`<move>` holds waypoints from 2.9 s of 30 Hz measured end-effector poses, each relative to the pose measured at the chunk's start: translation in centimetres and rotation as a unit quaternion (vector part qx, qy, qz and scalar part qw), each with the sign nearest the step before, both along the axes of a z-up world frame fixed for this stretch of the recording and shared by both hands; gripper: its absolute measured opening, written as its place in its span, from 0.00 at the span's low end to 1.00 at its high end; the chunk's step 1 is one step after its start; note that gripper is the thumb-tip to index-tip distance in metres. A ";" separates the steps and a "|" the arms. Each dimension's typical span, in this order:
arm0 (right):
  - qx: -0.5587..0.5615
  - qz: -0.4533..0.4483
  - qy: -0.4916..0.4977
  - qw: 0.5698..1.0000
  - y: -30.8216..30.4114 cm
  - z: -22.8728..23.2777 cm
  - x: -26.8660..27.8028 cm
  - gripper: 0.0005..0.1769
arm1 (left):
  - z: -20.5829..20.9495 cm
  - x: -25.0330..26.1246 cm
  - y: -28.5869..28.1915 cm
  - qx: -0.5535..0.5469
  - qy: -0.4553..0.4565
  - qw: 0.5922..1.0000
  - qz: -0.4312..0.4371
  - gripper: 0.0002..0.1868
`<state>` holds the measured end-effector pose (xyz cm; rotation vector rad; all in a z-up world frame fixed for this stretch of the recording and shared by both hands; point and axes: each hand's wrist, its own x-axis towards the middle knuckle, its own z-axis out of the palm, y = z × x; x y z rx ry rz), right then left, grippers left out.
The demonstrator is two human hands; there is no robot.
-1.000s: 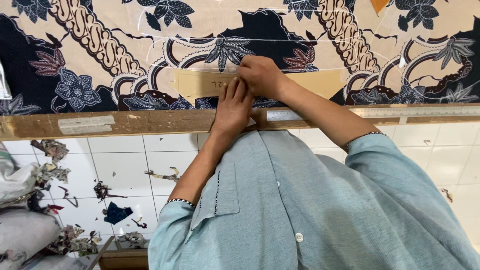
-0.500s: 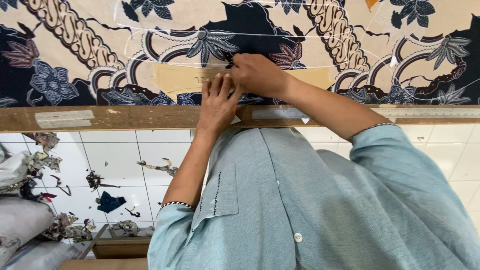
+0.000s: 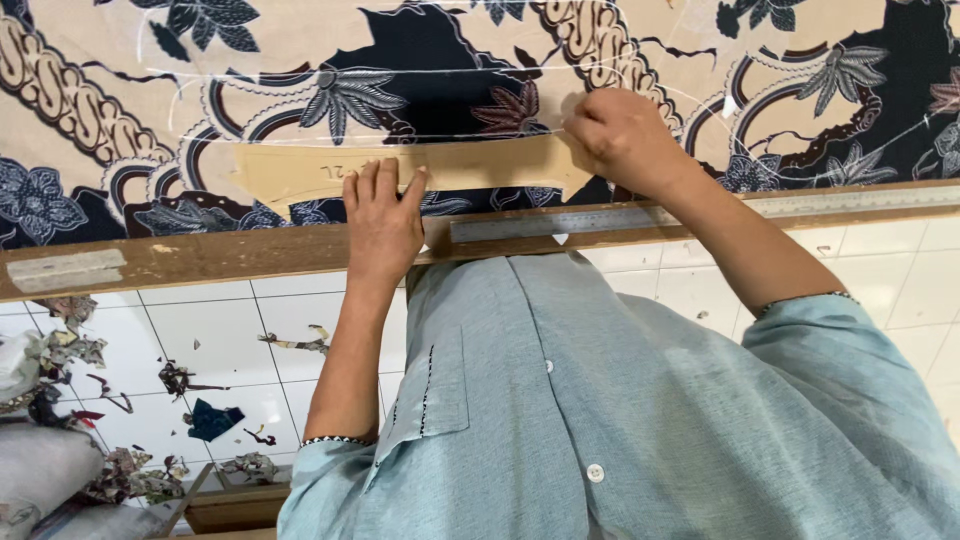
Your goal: The person places a cardboard pattern on a large piece of patterned fabric laid out on a table. They use a white triangular tool and a white marking tool to trace or mark the fabric along the pattern's edges. The person adjusts the pattern and tool positions multiple times to complete the marking.
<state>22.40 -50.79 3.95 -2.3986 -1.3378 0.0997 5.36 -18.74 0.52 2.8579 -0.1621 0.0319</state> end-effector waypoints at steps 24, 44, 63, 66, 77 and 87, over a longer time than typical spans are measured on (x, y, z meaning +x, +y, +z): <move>0.118 -0.057 0.080 0.988 -1.4 -4.3 0.8 0.08 | -0.5 4.4 -13.6 -0.046 -0.052 0.986 -0.150 0.19; 0.174 -0.084 0.179 0.965 -1.1 -2.8 4.9 0.06 | -1.3 4.3 -13.9 -0.046 -0.061 0.985 -0.155 0.24; 0.103 0.040 0.062 0.992 4.1 -5.2 0.9 0.09 | -2.3 3.8 -13.9 -0.054 -0.066 0.986 -0.145 0.19; 0.094 0.065 0.059 0.992 4.7 -5.0 0.9 0.09 | -2.4 3.7 -13.8 -0.066 -0.073 0.984 -0.148 0.18; -0.026 0.113 0.059 0.992 2.5 -4.6 1.4 0.05 | -2.5 3.9 -14.0 -0.041 -0.074 0.985 -0.150 0.18; -0.055 -0.036 0.012 0.998 -8.3 0.1 1.2 0.14 | -1.0 5.6 -14.2 -0.075 -0.029 0.977 -0.197 0.15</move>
